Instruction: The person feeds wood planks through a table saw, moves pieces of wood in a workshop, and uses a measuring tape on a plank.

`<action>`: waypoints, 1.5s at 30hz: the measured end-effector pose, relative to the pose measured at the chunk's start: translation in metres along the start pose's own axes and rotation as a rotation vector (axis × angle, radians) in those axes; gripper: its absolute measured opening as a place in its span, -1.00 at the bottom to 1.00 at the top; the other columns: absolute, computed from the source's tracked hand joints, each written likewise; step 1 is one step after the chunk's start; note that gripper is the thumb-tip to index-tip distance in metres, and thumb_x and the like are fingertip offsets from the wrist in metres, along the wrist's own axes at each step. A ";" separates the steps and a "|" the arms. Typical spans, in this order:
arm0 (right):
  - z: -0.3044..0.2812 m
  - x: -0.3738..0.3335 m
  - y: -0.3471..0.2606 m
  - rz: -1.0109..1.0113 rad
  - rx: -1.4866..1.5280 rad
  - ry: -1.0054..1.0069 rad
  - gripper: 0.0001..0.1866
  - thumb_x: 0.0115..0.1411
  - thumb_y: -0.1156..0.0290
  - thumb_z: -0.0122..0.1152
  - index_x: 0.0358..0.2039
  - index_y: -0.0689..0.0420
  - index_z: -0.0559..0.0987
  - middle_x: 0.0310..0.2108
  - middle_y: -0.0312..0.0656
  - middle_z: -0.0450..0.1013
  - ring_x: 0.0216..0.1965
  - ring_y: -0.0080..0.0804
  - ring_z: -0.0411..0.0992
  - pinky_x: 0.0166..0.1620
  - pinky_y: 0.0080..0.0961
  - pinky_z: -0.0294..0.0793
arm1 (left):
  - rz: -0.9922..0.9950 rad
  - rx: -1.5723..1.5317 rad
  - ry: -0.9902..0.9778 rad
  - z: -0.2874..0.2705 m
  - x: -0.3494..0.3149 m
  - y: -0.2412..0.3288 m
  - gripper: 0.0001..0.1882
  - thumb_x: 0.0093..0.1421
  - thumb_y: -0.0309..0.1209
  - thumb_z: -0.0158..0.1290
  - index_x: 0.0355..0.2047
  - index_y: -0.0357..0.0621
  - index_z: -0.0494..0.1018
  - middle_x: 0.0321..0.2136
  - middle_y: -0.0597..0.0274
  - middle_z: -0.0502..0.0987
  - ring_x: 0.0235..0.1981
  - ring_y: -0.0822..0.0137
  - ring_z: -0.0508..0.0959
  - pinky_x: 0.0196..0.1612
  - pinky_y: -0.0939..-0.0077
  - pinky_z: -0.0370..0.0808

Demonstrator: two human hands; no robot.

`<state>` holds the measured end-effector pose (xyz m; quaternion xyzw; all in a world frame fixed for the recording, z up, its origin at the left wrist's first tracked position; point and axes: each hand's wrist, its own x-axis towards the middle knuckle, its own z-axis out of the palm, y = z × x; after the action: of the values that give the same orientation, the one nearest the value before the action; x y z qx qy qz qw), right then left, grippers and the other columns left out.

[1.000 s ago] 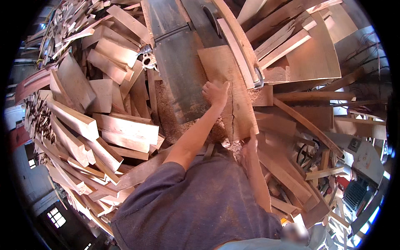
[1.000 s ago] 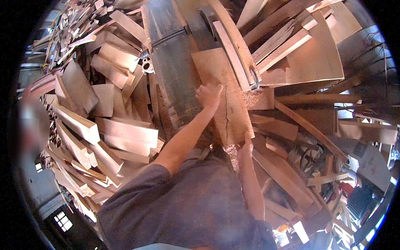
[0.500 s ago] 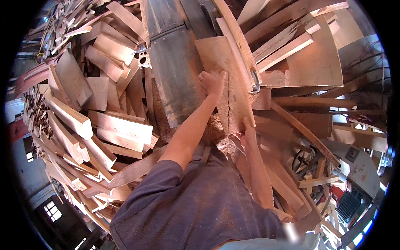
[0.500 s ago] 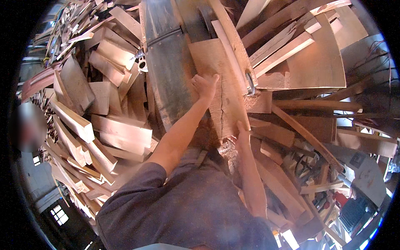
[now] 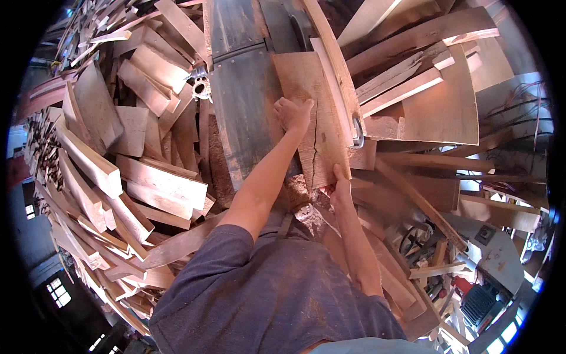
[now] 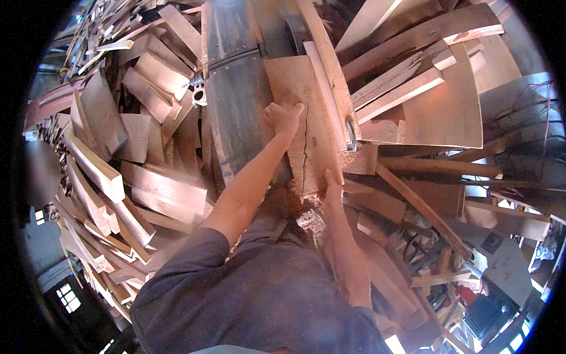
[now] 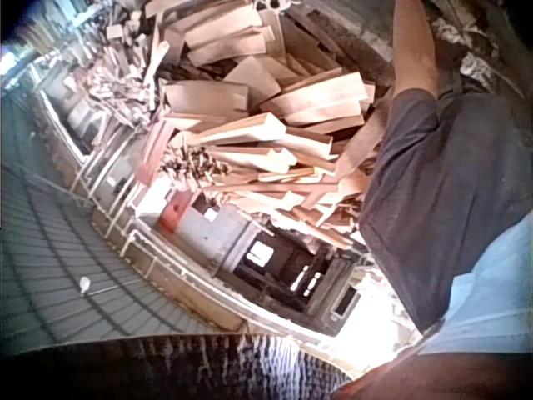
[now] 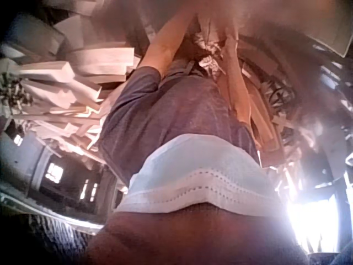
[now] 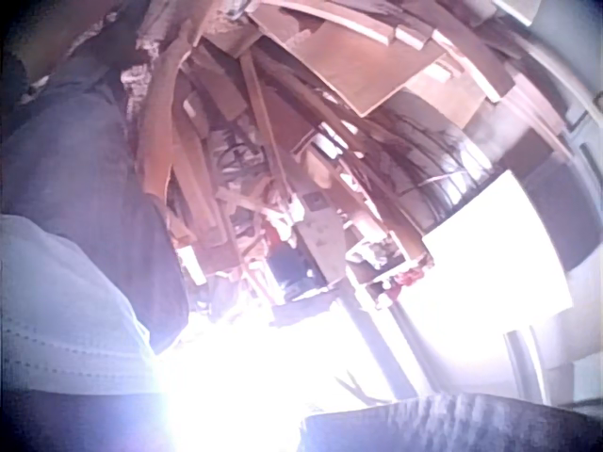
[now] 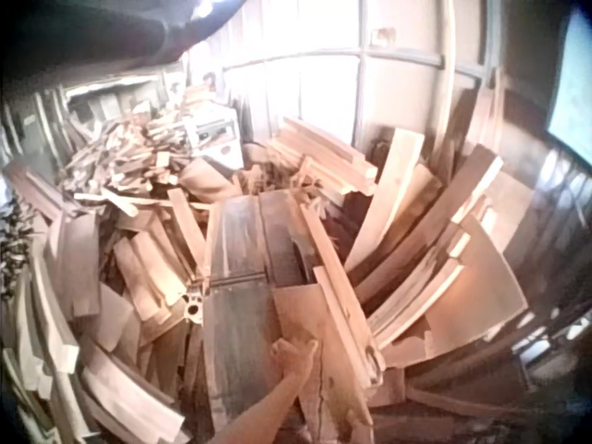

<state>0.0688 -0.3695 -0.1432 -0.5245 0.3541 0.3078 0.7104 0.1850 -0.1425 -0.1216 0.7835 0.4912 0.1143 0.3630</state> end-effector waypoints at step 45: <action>0.046 0.030 -0.021 -0.015 -0.013 0.045 -0.54 0.28 0.06 0.33 0.02 0.13 0.56 -0.19 -0.15 0.60 -0.30 -0.25 0.61 -0.36 -0.29 0.67 | -0.045 -0.053 0.021 -0.004 0.051 0.026 -0.14 -0.10 0.02 0.42 0.01 -0.40 0.37 0.09 -0.23 0.40 0.19 -0.15 0.34 0.29 0.00 0.26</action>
<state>0.1106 -0.3282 -0.1476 -0.5385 0.3642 0.2926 0.7012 0.2259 -0.1040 -0.1103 0.7611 0.5093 0.1271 0.3809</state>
